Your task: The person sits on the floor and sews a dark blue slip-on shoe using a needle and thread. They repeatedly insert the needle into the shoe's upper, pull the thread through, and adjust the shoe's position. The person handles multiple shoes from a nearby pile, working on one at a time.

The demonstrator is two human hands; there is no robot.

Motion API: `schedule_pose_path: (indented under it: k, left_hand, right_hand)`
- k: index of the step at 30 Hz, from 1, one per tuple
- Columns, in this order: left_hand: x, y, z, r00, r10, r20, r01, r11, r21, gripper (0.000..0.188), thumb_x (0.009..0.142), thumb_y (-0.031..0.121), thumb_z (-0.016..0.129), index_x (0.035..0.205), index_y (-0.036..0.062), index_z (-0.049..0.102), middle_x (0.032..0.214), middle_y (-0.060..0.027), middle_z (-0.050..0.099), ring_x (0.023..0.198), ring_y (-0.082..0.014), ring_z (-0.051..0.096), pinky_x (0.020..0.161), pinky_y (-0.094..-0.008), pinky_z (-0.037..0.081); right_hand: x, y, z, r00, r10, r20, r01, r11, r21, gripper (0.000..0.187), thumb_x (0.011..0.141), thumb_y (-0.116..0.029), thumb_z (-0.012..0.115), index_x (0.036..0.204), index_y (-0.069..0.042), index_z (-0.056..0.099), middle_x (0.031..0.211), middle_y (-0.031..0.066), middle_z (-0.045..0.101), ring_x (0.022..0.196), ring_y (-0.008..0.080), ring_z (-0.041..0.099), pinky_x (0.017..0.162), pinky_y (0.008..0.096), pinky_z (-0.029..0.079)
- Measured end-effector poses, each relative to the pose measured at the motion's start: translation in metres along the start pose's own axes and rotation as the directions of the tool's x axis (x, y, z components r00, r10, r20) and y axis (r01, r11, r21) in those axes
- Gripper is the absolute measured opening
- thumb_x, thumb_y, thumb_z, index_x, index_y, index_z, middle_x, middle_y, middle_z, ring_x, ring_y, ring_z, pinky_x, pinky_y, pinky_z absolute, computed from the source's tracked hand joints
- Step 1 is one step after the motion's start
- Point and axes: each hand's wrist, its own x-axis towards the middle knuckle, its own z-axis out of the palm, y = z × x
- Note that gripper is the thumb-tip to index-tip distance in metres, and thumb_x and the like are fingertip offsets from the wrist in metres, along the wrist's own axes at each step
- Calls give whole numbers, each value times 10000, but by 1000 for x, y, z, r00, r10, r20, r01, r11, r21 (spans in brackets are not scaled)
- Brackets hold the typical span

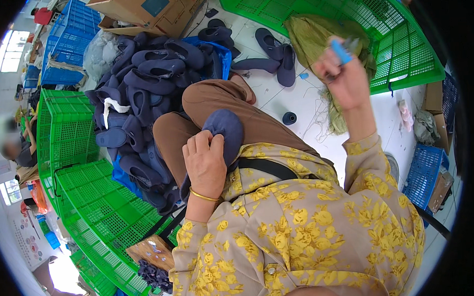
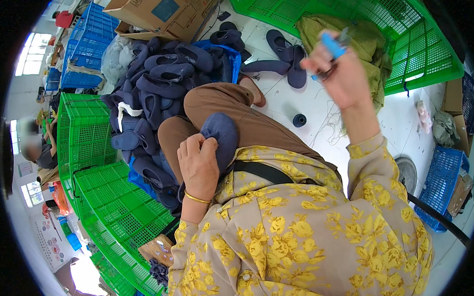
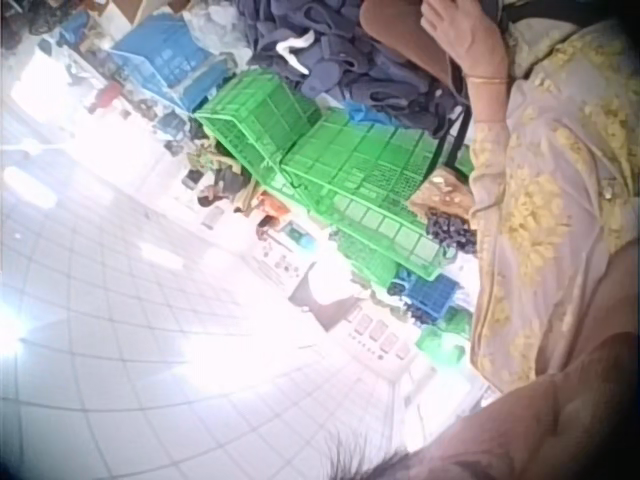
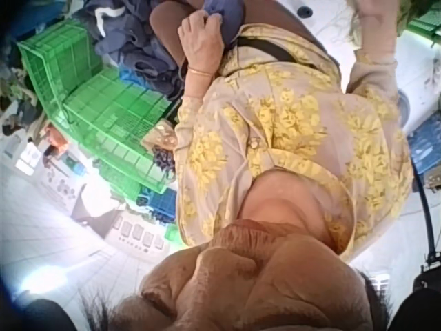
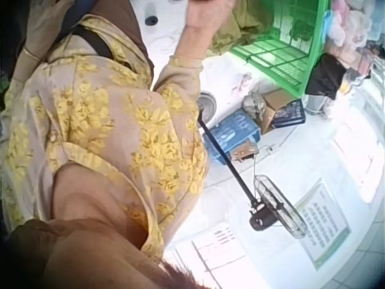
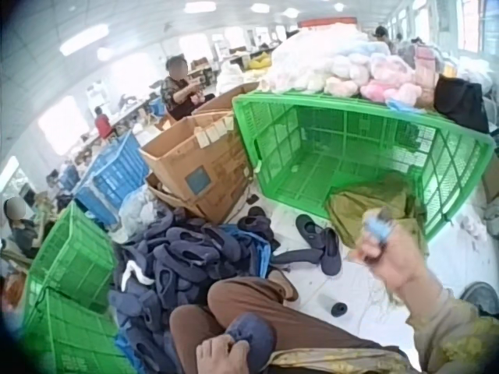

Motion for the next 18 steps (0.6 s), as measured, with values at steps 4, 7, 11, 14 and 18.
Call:
schedule_pose_path:
  k: [4, 7, 11, 14, 18]
  left_hand:
    - [-5, -1, 6, 998, -54, -15, 52, 994, -93, 93, 828, 43, 620, 912, 84, 623, 917, -80, 551, 878, -267, 552, 764, -365, 429]
    - [-6, -10, 13, 977, -207, -49, 176, 915, -362, 61, 846, 13, 608, 893, 51, 604, 904, -100, 568, 843, -299, 566, 733, -354, 456]
    - [-9, -21, 10, 888, -399, 230, 449, 639, -625, 27, 887, 31, 602, 899, 7, 596, 831, -91, 599, 755, -215, 575, 698, -295, 465]
    - [-13, -28, 13, 813, -455, 363, 559, 437, -705, 70, 913, 64, 607, 914, -6, 605, 791, -41, 601, 732, -111, 533, 693, -248, 447]
    - [-19, -34, 23, 784, -448, 431, 571, 247, -783, 98, 932, 92, 613, 928, -6, 617, 799, 24, 581, 753, -51, 484, 688, -217, 429]
  right_hand:
    - [0, -44, 12, 977, -201, 69, 200, 979, 27, 82, 986, -127, 543, 1046, -71, 534, 708, -32, 388, 586, 80, 375, 729, 285, 459]
    - [-11, -31, 26, 996, -78, -41, 50, 880, -472, 113, 980, -146, 550, 1059, -67, 548, 800, 20, 511, 669, 119, 501, 748, 308, 469]
    - [-28, 45, 52, 923, 108, 369, 342, 210, -916, 191, 925, -138, 556, 1112, -94, 562, 997, 68, 584, 957, 199, 578, 805, 328, 467]
    - [-41, 92, 71, 839, 408, 360, 368, 60, -928, 256, 945, -252, 544, 1105, -54, 562, 1053, 167, 620, 969, 389, 602, 799, 463, 491]
    - [-43, 125, 81, 742, 530, 411, 529, -86, -844, 184, 851, -148, 585, 977, -16, 564, 917, 163, 649, 808, 356, 662, 676, 454, 518]
